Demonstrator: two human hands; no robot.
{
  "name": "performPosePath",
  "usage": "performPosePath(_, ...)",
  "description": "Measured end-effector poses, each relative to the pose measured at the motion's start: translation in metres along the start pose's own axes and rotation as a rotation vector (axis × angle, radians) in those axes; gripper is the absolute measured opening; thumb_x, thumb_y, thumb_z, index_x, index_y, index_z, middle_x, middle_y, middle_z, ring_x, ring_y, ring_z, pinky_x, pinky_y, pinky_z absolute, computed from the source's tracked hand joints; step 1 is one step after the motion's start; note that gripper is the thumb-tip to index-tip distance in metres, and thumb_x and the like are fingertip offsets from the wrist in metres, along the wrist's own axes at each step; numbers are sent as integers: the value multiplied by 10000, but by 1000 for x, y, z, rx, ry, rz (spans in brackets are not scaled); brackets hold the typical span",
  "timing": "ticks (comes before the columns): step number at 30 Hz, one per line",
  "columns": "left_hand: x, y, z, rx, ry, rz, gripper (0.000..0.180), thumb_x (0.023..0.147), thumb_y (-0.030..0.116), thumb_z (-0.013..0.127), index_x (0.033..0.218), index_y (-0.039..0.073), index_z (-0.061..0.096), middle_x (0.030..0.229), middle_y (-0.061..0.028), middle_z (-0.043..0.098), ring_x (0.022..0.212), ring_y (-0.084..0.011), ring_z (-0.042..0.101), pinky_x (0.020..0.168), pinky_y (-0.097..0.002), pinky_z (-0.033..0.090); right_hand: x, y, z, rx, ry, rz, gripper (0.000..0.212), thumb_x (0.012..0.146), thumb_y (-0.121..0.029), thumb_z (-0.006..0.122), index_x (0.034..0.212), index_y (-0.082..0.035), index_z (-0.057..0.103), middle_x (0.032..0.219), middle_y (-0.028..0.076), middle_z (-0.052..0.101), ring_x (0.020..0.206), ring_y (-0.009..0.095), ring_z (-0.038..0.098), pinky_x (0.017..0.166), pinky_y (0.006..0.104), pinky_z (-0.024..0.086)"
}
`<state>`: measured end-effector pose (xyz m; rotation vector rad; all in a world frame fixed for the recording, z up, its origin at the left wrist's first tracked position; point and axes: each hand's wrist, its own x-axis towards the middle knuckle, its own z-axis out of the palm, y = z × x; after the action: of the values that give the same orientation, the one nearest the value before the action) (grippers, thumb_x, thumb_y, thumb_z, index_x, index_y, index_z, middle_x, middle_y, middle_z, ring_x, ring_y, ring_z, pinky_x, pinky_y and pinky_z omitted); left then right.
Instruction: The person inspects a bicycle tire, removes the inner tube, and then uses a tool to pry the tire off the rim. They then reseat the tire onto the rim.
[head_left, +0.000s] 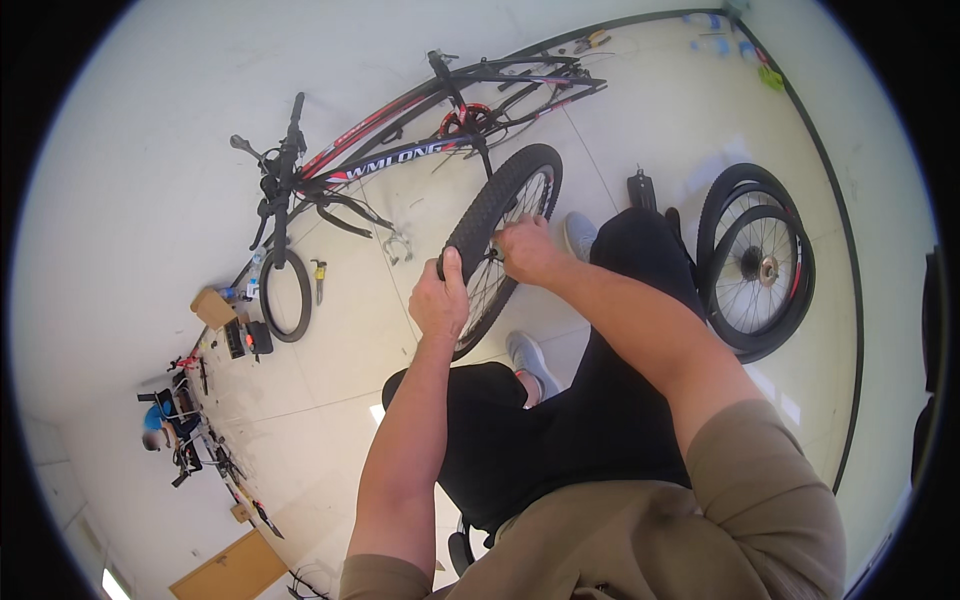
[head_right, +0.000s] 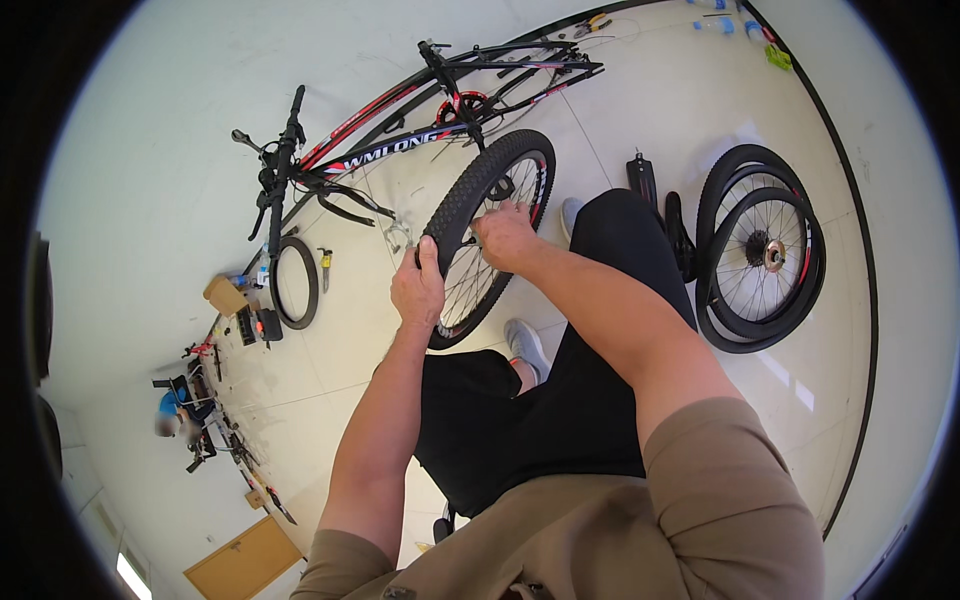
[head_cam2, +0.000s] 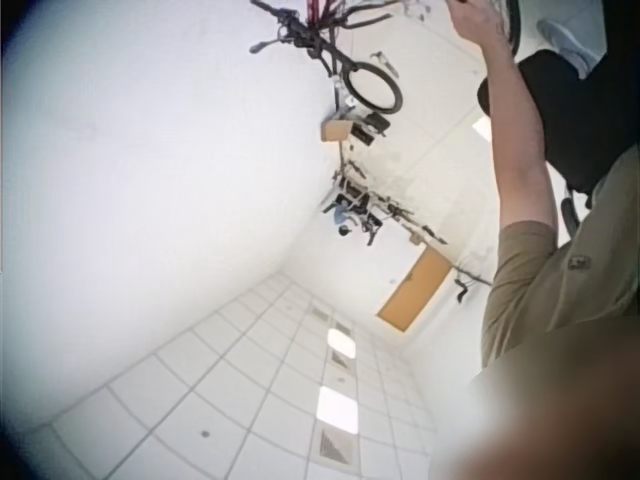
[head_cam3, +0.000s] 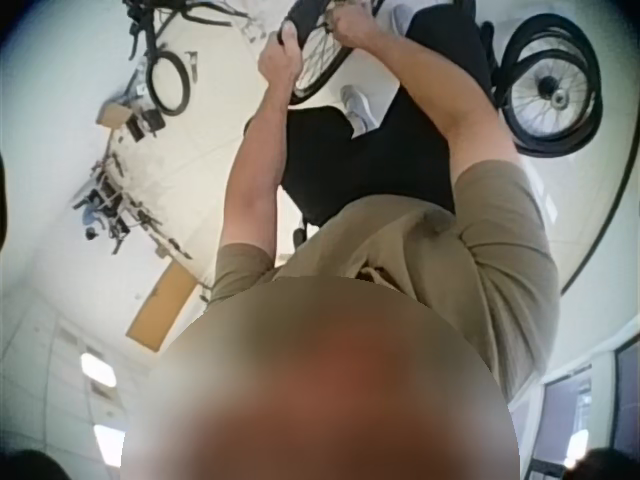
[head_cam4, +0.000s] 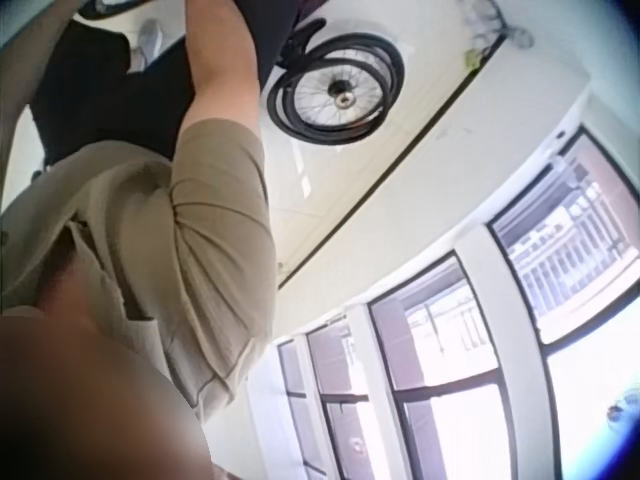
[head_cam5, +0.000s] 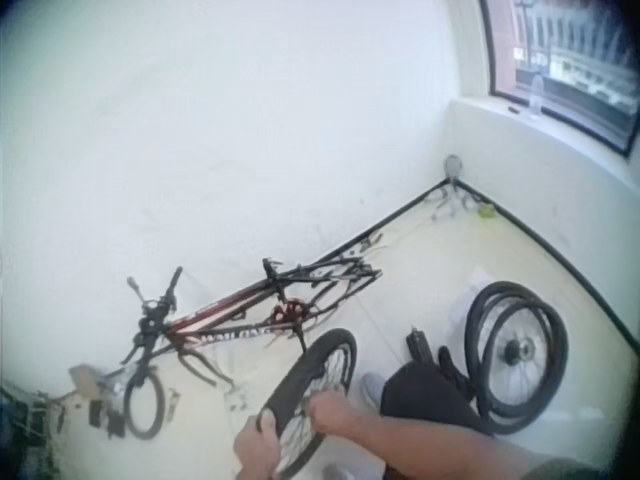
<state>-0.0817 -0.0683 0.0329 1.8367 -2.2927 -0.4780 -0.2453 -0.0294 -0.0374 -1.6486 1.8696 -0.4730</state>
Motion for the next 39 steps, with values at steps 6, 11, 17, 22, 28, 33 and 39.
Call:
performPosePath(6,-3,-2,2,-13,-29,11,627,982,621,353,1024,75,658,872,-226,698,876,-441,662,783,-527,491,-5,-10,1,-180,-21,-56,247,801,-117,600,1007,-92,734,1058,125,693,1098,344,570,937,516,384)
performPosePath(11,-3,3,2,13,-44,-6,618,984,608,356,1030,68,653,886,-230,699,887,-445,660,789,-528,490,-10,-17,5,-190,-67,-101,207,819,-127,602,972,-97,739,1036,116,699,1088,327,575,919,513,384)
performPosePath(17,-3,14,1,52,-40,4,619,982,590,372,1009,41,656,892,-237,701,877,-451,660,775,-537,489,-11,-16,7,-170,-66,-102,179,803,-137,637,943,-94,740,1030,114,703,1097,329,576,916,515,382)
performPosePath(22,13,43,0,30,-74,-65,677,974,622,359,1058,26,668,981,-255,697,965,-456,647,831,-532,477,-3,-1,12,-21,-62,29,248,751,-170,664,979,-94,726,1032,146,702,1088,348,593,906,511,403)
performPosePath(28,38,30,6,-411,-210,-160,760,975,630,386,1212,-61,595,1163,-245,643,1074,-377,618,940,-443,454,8,-10,-5,227,-80,153,297,751,-183,604,1000,-59,710,1006,213,697,1029,393,630,872,542,424)
performPosePath(33,10,42,-5,-686,-60,42,593,986,421,570,1319,-67,517,1242,-196,598,1004,-281,626,898,-367,479,20,-5,1,318,-4,194,388,816,-196,606,1179,-82,685,1084,215,690,1087,385,615,906,559,439)
performPosePath(39,-26,17,17,-527,94,-41,528,1018,375,533,1334,-47,516,1101,-188,667,994,-254,633,895,-358,487,25,-11,5,308,-34,158,405,806,-156,603,1198,-83,674,1105,206,683,1096,395,584,953,537,397)
